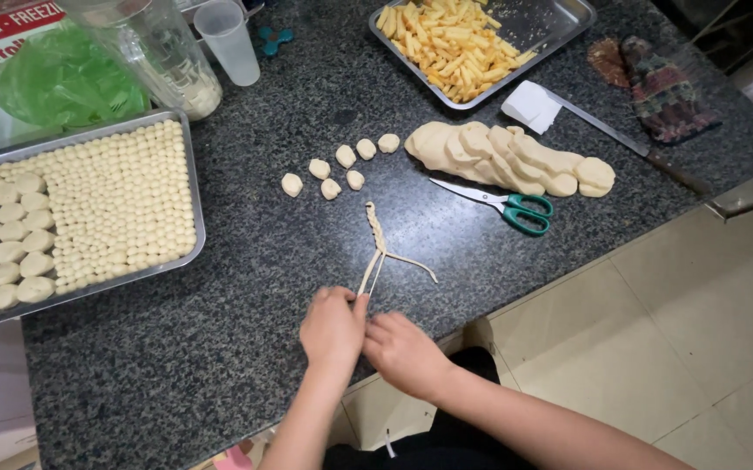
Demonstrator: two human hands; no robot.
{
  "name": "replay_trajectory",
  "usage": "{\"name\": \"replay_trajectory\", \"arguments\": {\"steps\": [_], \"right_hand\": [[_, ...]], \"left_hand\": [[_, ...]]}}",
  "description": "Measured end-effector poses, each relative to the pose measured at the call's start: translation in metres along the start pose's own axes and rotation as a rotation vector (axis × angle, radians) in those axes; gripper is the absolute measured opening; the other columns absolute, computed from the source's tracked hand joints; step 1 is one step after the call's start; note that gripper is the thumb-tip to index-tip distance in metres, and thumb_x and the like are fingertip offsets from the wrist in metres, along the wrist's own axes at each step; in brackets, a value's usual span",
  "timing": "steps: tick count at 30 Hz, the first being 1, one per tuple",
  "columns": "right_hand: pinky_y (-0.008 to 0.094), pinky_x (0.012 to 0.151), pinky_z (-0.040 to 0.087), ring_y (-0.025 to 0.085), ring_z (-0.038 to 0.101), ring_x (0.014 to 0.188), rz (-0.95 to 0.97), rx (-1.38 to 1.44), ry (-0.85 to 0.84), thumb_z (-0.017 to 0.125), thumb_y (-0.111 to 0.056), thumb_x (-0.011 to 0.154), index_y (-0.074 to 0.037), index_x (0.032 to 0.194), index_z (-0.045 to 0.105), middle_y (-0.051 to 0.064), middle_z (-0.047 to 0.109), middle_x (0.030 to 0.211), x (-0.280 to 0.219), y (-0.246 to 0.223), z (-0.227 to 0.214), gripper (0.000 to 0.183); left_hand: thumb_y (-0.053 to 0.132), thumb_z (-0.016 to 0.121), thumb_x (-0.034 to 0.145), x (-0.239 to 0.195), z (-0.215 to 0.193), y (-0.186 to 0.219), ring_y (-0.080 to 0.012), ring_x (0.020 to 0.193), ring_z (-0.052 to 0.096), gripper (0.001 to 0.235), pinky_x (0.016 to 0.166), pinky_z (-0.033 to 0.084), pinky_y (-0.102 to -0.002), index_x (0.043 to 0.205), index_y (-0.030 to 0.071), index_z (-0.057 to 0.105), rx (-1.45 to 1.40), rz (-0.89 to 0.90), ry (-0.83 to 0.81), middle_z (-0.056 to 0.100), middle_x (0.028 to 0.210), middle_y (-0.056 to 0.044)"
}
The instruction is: Rolling small pieces of dough into long thin strips and cutting them with scissors on a countertop
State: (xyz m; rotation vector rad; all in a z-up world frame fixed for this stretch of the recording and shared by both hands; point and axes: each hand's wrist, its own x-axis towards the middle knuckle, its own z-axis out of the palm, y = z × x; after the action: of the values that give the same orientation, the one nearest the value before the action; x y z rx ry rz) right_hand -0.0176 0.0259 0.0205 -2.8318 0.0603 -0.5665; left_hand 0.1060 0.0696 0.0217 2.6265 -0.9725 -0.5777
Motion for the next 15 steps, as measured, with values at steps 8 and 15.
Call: {"name": "replay_trajectory", "arguments": {"steps": [8,15], "right_hand": [[0.040,0.087,0.038,0.029,0.050,0.109,-0.057,0.138,-0.093,0.056,-0.012,0.086,-0.004,0.104,0.062,0.009,0.061,0.110,-0.014,0.001,-0.011,0.021],[0.035,0.078,0.049,0.017,0.063,0.081,0.129,0.396,0.248,0.055,0.005,0.072,-0.012,0.090,0.064,0.001,0.069,0.086,-0.018,0.021,-0.024,0.027]], "left_hand": [[0.029,0.047,0.082,0.010,-0.006,0.001,-0.0339,0.083,0.062,0.026,0.069,0.049,-0.047,0.083,0.014,0.067,-0.032,-0.018,-0.036,0.064,0.088,-0.010],[0.019,0.059,0.079,0.017,-0.026,0.005,-0.0126,0.071,0.061,0.012,0.070,0.047,-0.025,0.084,0.010,0.063,-0.722,-0.089,-0.098,0.067,0.079,-0.003]]}}
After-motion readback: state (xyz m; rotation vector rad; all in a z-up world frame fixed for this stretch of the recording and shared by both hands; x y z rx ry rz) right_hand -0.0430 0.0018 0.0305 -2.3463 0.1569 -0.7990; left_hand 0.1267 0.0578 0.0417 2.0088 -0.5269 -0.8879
